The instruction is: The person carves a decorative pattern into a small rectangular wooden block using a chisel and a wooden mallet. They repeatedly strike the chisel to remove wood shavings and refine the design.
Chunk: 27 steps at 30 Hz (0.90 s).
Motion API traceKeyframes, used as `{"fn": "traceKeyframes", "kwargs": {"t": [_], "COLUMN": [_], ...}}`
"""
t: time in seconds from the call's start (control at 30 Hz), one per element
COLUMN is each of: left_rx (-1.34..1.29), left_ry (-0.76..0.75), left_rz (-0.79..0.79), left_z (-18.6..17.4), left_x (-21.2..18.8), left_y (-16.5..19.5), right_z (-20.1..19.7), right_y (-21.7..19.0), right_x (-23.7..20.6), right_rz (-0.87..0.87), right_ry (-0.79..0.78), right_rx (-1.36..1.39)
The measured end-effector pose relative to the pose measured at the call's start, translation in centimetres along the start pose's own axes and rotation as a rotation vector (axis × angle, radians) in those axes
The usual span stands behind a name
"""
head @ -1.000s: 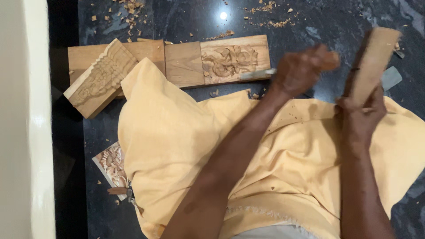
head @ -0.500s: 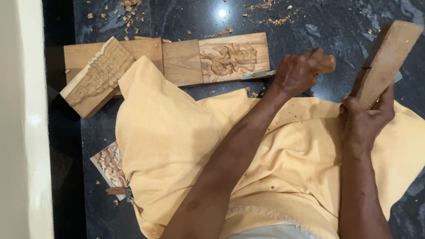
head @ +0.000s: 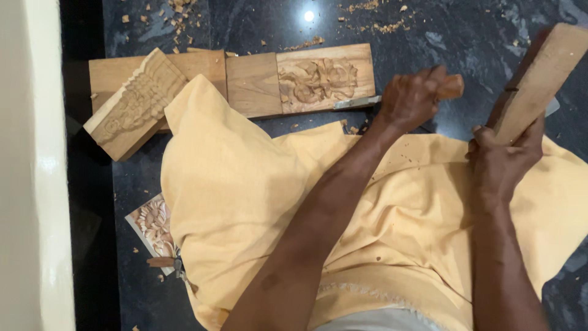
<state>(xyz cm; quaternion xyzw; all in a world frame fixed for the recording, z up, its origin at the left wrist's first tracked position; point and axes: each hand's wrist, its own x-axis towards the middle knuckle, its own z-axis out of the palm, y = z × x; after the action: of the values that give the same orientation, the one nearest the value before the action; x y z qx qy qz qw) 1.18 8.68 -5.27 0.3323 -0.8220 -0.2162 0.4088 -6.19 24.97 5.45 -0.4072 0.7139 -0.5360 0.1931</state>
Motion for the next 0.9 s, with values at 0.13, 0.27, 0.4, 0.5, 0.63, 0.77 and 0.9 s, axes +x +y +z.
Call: {"fn": "traceKeyframes", "kwargs": {"t": [0.13,0.27,0.4,0.5,0.63,0.77,0.9], "left_rx": [0.02,0.044,-0.02,0.047,0.028,0.051,0.032], "left_ry": [-0.052,-0.014,-0.06,-0.1,-0.095,-0.066,-0.159], "left_rz": [-0.029,-0.033,-0.026,-0.04,-0.055,-0.023,-0.089], "left_z": [-0.1,-0.3,-0.1,0.0,-0.6,-1.1,-1.0], "left_x": [0.0,-0.1,-0.2,-0.1,0.1,0.1,0.0], "left_y": [-0.2,-0.4,-0.5,-0.7,-0.8,-0.6,-0.6], "right_z": [0.4,0.7,0.9,1.2,1.1,1.1,1.3], "right_y": [-0.8,-2.1,-2.7,-2.0,-0.9,-0.4,-0.4], "right_x": [0.1,-0.1,0.0,0.2,0.2,0.1,-0.3], "right_rz": [-0.036,0.207,0.176,0.266,0.169,0.279,0.23], "right_ry": [-0.093,0.107,-0.055,0.015,-0.099,0.04,-0.084], "right_rx": [-0.067,0.042,-0.039,0.055,-0.002,0.11,0.051]}}
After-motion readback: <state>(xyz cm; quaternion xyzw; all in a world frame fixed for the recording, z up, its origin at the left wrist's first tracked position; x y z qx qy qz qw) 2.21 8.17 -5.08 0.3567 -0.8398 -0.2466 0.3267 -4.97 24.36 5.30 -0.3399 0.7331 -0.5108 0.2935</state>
